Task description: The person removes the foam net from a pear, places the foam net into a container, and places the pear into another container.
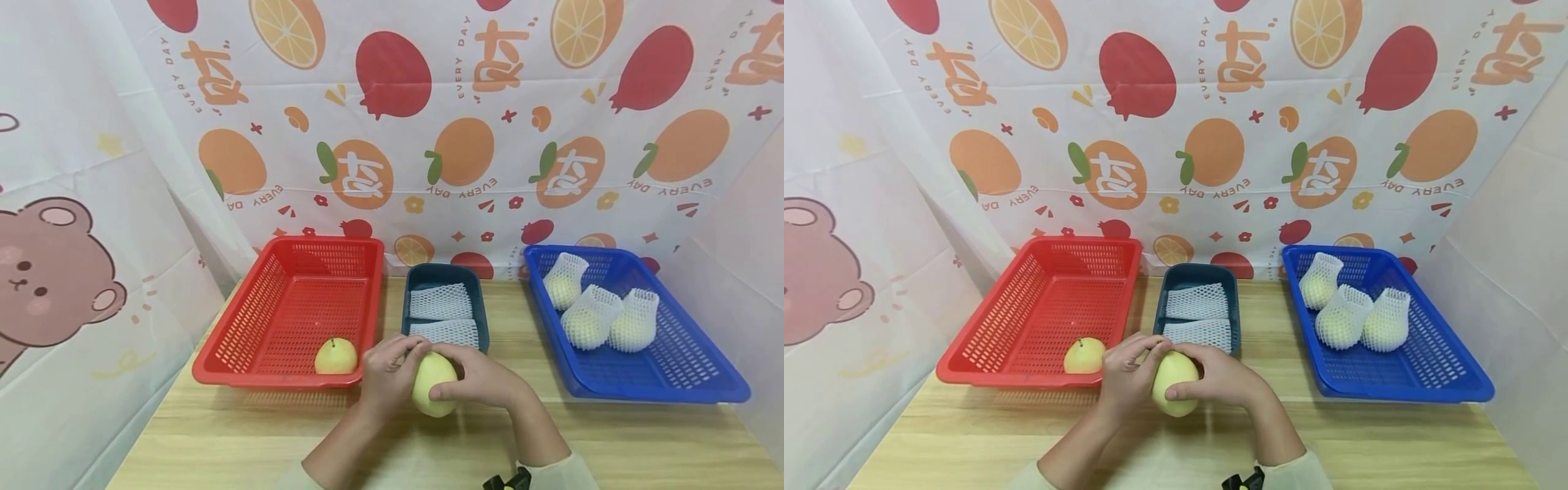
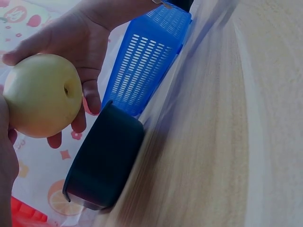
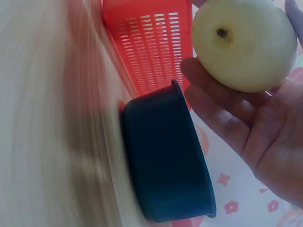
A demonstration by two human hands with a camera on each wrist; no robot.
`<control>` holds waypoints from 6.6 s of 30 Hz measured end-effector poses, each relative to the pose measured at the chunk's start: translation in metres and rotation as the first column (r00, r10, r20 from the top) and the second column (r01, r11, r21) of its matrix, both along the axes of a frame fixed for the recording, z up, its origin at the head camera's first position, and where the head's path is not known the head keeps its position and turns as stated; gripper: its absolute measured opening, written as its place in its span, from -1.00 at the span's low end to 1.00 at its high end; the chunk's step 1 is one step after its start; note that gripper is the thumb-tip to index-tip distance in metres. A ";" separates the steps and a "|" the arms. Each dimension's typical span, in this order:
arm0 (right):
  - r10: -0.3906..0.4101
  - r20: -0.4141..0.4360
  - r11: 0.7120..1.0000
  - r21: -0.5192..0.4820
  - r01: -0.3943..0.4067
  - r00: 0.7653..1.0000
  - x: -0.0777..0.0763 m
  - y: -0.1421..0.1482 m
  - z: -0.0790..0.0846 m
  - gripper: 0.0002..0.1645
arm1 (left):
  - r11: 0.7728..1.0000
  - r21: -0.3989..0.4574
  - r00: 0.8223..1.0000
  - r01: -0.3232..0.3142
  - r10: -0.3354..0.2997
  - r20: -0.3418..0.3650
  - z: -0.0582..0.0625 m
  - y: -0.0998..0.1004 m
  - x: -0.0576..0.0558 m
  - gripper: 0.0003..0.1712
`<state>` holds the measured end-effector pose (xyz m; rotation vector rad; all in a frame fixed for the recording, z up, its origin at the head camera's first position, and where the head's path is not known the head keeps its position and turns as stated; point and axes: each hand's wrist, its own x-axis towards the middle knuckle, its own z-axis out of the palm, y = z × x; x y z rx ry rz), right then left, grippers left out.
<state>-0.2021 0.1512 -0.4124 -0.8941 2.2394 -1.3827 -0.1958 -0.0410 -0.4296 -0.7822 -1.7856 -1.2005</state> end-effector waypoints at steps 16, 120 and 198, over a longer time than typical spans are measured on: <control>-0.068 -0.043 0.998 0.010 0.068 0.997 0.000 -0.005 -0.004 -0.30 | 0.998 0.032 0.995 0.059 -0.062 0.078 0.004 0.002 0.001 -0.89; 0.014 -0.522 0.968 0.219 0.118 0.853 0.036 -0.084 -0.016 -0.21 | 0.766 -0.619 0.474 0.174 0.486 0.734 0.038 -0.202 -0.022 -0.39; -0.874 -0.301 0.408 -0.027 0.912 0.382 -0.014 0.195 0.004 -0.06 | 0.614 -0.715 0.908 0.336 -0.010 0.418 0.053 0.082 0.002 -0.48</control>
